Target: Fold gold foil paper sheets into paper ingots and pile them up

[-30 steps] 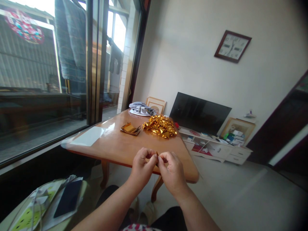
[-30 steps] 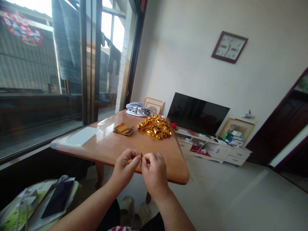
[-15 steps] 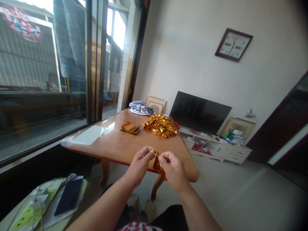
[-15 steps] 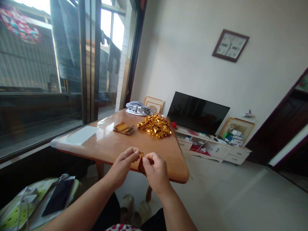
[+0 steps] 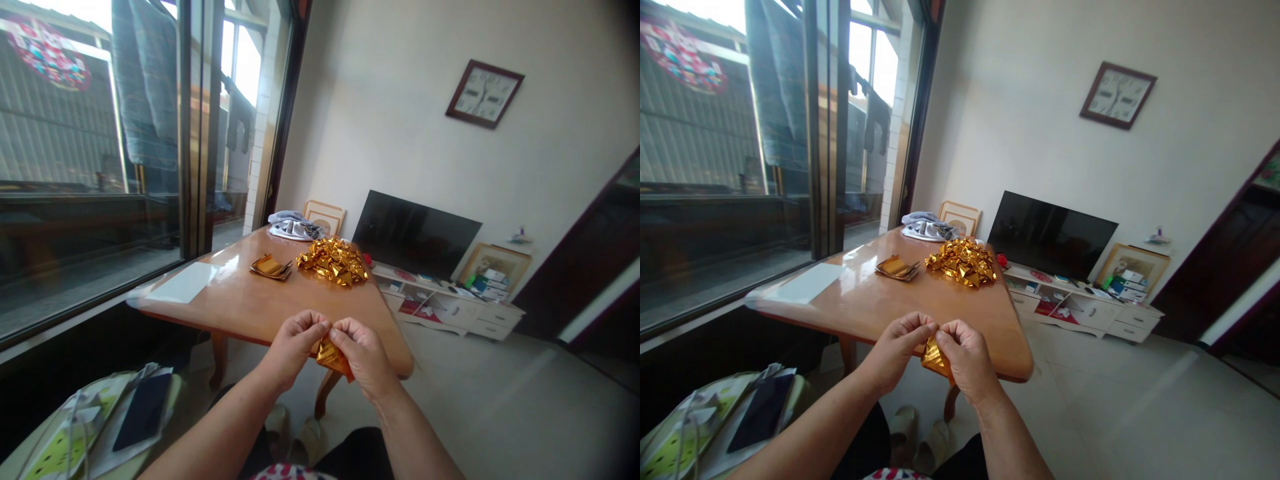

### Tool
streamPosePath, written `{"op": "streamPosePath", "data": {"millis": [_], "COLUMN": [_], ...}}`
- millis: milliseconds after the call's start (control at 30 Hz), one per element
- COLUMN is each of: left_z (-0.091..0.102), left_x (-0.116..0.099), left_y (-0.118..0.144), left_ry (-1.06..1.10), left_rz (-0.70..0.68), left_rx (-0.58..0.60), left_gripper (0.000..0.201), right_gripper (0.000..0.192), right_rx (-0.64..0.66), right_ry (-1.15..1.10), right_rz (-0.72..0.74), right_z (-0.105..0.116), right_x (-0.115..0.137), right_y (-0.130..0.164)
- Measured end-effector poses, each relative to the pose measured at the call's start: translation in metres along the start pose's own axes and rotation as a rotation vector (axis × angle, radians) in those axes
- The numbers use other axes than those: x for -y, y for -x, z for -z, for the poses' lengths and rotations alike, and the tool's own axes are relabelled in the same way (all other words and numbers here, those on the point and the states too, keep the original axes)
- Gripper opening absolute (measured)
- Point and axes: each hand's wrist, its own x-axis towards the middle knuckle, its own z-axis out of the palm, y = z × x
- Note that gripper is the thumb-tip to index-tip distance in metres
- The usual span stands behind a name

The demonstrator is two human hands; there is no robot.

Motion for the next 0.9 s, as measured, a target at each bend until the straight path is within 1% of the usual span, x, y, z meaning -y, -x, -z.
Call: {"op": "streamPosePath", "data": {"millis": [167,333,533,600,667,733,800,867,900], "left_z": [-0.001,-0.002,0.008,0.013,0.016,0.019,0.022,0.024,0.024], "left_x": [0.001,0.002,0.002,0.002,0.001,-0.002,-0.009,-0.019,-0.024], "left_y": [-0.002,-0.007,-0.014,-0.015,-0.016,-0.015,-0.014,-0.012,-0.011], "left_ry": [0.004,0.024,-0.004,-0.02,-0.048,-0.103,-0.2,-0.365,-0.489], "left_rz": [-0.022,-0.107,-0.192,-0.205,-0.201,-0.194,-0.219,-0.288,-0.334], "left_rx": [-0.023,-0.09,-0.228,-0.25,-0.239,-0.228,-0.224,-0.186,-0.14], "left_gripper": [0.029,0.025,0.022,0.022,0.023,0.023,0.022,0.024,0.024], "right_gripper": [0.033,0.032,0.024,0.023,0.022,0.021,0.02,0.02,0.02], "right_rx": [-0.006,0.003,-0.013,-0.007,0.003,0.011,0.018,0.03,0.04], "right_ry": [0.012,0.015,0.116,0.162,0.217,0.29,0.372,0.443,0.466], "right_rz": [-0.017,-0.034,-0.008,0.009,0.028,0.044,0.055,0.059,0.059], "right_z": [-0.001,0.0,0.008,0.01,0.012,0.015,0.018,0.02,0.02], "right_x": [0.003,0.005,0.007,0.009,0.012,0.016,0.019,0.022,0.024], "right_y": [-0.003,-0.006,-0.004,-0.004,-0.005,-0.006,-0.007,-0.007,-0.006]}}
